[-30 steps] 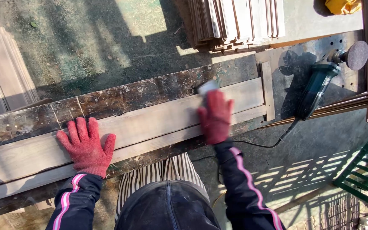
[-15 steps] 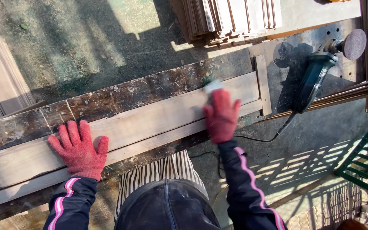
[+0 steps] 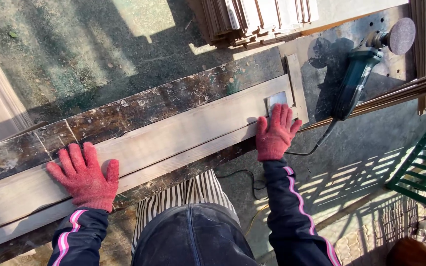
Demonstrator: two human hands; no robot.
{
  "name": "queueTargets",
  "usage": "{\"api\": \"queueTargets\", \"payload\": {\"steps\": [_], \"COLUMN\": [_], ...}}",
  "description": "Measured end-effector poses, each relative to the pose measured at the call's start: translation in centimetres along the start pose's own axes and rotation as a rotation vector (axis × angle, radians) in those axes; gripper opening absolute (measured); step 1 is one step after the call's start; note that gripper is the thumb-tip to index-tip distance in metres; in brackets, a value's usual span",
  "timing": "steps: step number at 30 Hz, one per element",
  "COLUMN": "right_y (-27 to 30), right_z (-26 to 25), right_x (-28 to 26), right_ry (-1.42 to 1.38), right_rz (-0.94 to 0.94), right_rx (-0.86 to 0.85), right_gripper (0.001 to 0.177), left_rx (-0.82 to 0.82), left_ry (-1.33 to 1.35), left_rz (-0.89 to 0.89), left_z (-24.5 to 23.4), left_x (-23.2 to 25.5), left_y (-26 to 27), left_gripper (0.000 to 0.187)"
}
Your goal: Sanding a wooden plank using an angle grinder with a sanding disc and a hand sanding block.
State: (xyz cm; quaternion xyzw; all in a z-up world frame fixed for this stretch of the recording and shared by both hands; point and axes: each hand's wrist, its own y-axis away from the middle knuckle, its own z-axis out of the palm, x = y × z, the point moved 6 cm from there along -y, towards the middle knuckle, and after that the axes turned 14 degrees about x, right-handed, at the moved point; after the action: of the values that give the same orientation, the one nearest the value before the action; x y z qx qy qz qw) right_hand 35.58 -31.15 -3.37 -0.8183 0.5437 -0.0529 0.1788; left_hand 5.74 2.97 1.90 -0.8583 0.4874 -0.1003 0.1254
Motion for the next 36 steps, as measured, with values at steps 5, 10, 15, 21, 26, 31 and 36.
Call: {"api": "queueTargets", "payload": {"steps": [5,10,15,21,26,31,36], "right_y": [7.5,-1.7,-0.3,-2.8,3.2,0.4,0.2], "right_z": [-1.5,-1.5,1.0,2.4,0.1,2.1,1.5], "right_x": [-8.4,0.8,1.3,4.7,-6.2,-0.4,-1.2], "right_ry": [-0.200,0.109,0.096,0.194,0.144,0.254,0.235], "right_rz": [-0.208,-0.124,-0.052,-0.068,-0.171,-0.259,0.009], "right_rx": [-0.046,0.073,0.055,0.030,0.155,0.113,0.125], "right_gripper": [0.078,0.056,0.049,0.031,0.027,0.023,0.014], "left_rx": [0.008,0.003,0.001,0.008,-0.002,0.007,0.003], "left_ry": [-0.040,-0.018,-0.028,-0.022,0.005,-0.012,-0.019], "left_rz": [-0.008,-0.013,-0.010,0.000,-0.007,0.020,-0.003], "left_z": [0.3,0.3,0.1,0.0,-0.1,-0.4,-0.1], "left_x": [-0.2,0.0,0.0,0.2,0.0,0.3,0.0], "left_y": [-0.3,-0.1,-0.5,-0.8,-0.6,-1.0,-0.5], "left_gripper": [0.070,0.069,0.069,0.067,0.070,0.067,0.068]}}
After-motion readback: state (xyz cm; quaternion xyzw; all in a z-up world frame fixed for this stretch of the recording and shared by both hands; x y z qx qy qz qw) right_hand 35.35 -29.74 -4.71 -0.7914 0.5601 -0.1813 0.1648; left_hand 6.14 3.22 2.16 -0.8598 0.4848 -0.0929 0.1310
